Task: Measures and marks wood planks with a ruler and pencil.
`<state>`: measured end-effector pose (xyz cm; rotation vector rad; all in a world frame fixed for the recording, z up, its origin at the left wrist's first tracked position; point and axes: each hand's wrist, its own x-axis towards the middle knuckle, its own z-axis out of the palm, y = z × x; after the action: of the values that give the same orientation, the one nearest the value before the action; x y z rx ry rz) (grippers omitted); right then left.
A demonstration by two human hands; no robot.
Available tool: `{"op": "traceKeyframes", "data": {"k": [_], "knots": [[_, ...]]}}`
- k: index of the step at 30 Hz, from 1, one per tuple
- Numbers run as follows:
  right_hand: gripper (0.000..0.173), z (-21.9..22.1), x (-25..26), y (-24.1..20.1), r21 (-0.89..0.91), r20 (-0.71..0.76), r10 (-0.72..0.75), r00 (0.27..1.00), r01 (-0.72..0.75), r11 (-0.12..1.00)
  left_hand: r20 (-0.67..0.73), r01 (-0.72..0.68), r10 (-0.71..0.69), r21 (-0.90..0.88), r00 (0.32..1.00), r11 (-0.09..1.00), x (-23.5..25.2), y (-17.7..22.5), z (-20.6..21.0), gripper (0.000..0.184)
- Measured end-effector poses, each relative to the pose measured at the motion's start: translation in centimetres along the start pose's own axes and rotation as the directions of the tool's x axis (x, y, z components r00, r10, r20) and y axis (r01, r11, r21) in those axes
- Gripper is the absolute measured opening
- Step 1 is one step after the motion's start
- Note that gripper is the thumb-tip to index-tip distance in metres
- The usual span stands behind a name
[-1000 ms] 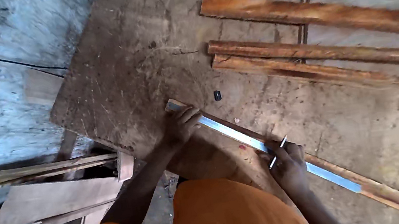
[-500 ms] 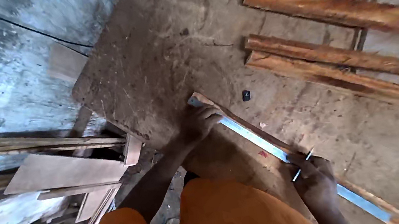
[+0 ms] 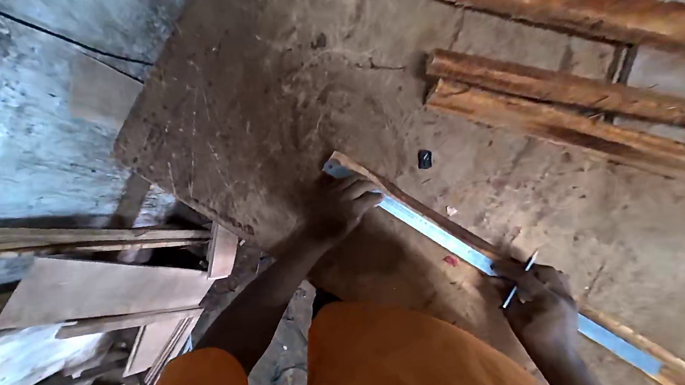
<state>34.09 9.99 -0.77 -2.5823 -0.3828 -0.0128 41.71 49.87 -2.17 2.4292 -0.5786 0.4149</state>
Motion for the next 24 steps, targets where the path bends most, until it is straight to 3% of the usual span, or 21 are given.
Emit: {"op": "traceKeyframes", "data": {"k": [4, 7, 24], "knots": [[0.027, 0.1, -0.1, 0.1, -0.014, 0.021, 0.009, 1.000, -0.009, 1.000, 0.062, -0.060, 0.059, 0.003, 0.996, 0.998, 0.5, -1.5, -1.1, 0.018], [0.024, -0.3, 0.0, -0.6, -0.014, 0.031, 0.026, 0.999, -0.026, 1.000, 0.141, -0.029, 0.029, -0.003, 0.990, 1.000, 0.7, -2.8, -3.1, 0.021], [0.020, -0.2, 0.0, -0.8, -0.014, 0.020, 0.063, 0.998, -0.062, 0.998, 0.148, 0.041, -0.049, 0.057, 0.988, 0.998, 1.4, -4.0, -4.1, 0.015]]}}
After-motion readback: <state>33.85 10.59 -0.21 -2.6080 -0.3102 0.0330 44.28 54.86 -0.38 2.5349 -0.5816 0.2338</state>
